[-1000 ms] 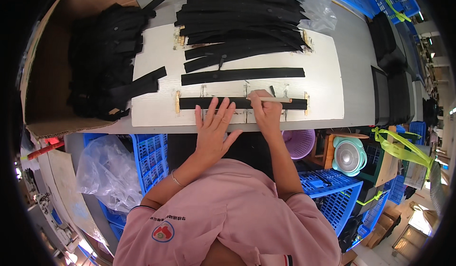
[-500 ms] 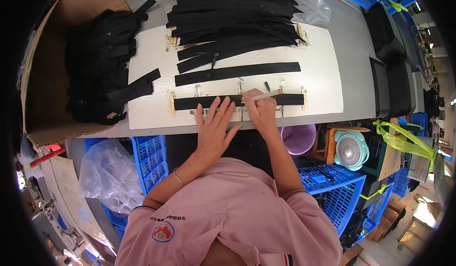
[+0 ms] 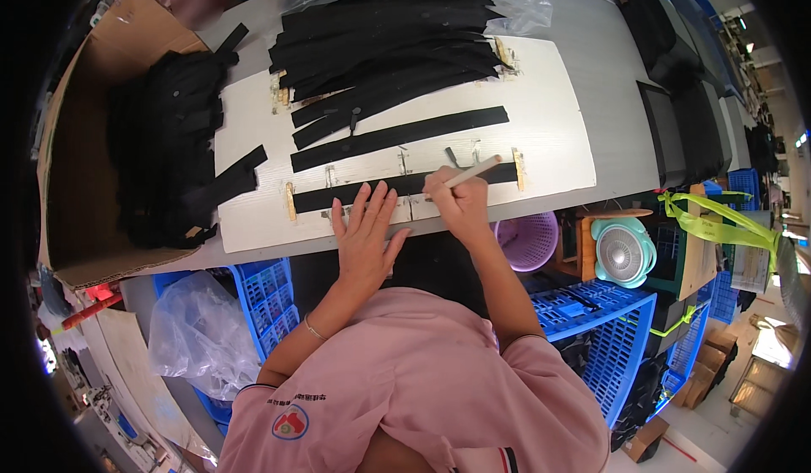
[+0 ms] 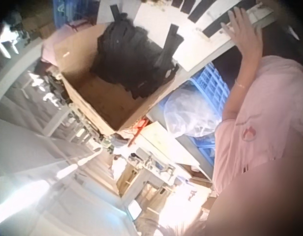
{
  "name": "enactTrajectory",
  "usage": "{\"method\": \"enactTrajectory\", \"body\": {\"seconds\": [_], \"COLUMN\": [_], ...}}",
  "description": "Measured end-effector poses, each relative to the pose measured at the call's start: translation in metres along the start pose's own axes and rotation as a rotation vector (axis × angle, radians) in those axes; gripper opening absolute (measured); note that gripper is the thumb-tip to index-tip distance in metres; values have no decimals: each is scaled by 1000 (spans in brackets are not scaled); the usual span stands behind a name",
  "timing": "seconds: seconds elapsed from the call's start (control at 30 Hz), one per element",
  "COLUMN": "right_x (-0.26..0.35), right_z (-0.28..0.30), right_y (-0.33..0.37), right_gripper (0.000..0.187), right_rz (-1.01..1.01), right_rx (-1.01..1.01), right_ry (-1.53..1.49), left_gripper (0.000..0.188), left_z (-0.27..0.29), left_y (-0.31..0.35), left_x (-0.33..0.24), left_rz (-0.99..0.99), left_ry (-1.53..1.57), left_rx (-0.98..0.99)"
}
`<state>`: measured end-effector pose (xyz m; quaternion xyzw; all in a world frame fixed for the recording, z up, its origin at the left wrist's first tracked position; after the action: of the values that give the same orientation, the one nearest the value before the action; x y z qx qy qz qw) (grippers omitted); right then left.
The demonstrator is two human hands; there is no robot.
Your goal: Mark fabric straps against a template using a white marking pencil.
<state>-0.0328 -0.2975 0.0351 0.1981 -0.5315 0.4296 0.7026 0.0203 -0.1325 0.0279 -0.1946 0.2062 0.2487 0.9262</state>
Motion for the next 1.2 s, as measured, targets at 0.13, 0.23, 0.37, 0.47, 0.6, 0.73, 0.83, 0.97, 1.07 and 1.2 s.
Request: {"method": "enactTrajectory", "body": {"seconds": [0.13, 0.23, 0.37, 0.47, 0.6, 0.73, 0.83, 0.97, 1.07, 1.2], "right_x": [-15, -44, -52, -52, -47, -49, -45, -42, -40, -43], "right_z": [72, 98, 96, 94, 91, 90, 88, 89, 91, 89], "right_y": [3, 1, 1, 0, -1, -2, -2, -3, 1, 1], "right_gripper": [22, 23, 24, 24, 23, 21, 20, 20, 20, 20], "right_rz": [-84, -149, -141, -108, -69, -83, -73, -51, -44, -37], "right_rx": [-314, -363, -318, -318, -306, -276, -256, -273, -283, -199], "right_ry": [-175, -121, -69, -70, -21, 23, 102, 152, 116, 71], "left_gripper": [63, 62, 56, 46, 25, 17, 16, 15, 16, 16], "left_z": [1, 0, 0, -6, -20, -36, -41, -40, -41, -41], "left_y": [-1, -2, -9, -32, -71, -86, -87, -87, -86, -87], "left_x": [-2, -2, -13, -37, -71, -73, -72, -73, -74, -74], "left_rz": [-3, 1, 10, -28, -136, -151, -127, -130, -128, -129], "left_ry": [-4, 0, 47, 145, 279, 286, 279, 271, 254, 238], "left_rx": [-10, -5, -35, -51, -121, -172, -160, -171, -173, -180]}}
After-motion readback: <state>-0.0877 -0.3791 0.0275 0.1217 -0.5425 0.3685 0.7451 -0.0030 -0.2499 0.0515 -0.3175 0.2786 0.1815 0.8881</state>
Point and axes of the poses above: each hand's wrist, its own y-axis away from the middle knuckle, its own z-axis out of the back of the hand, x = y × z, the point moved 10 cm from there along -y, towards the middle knuckle
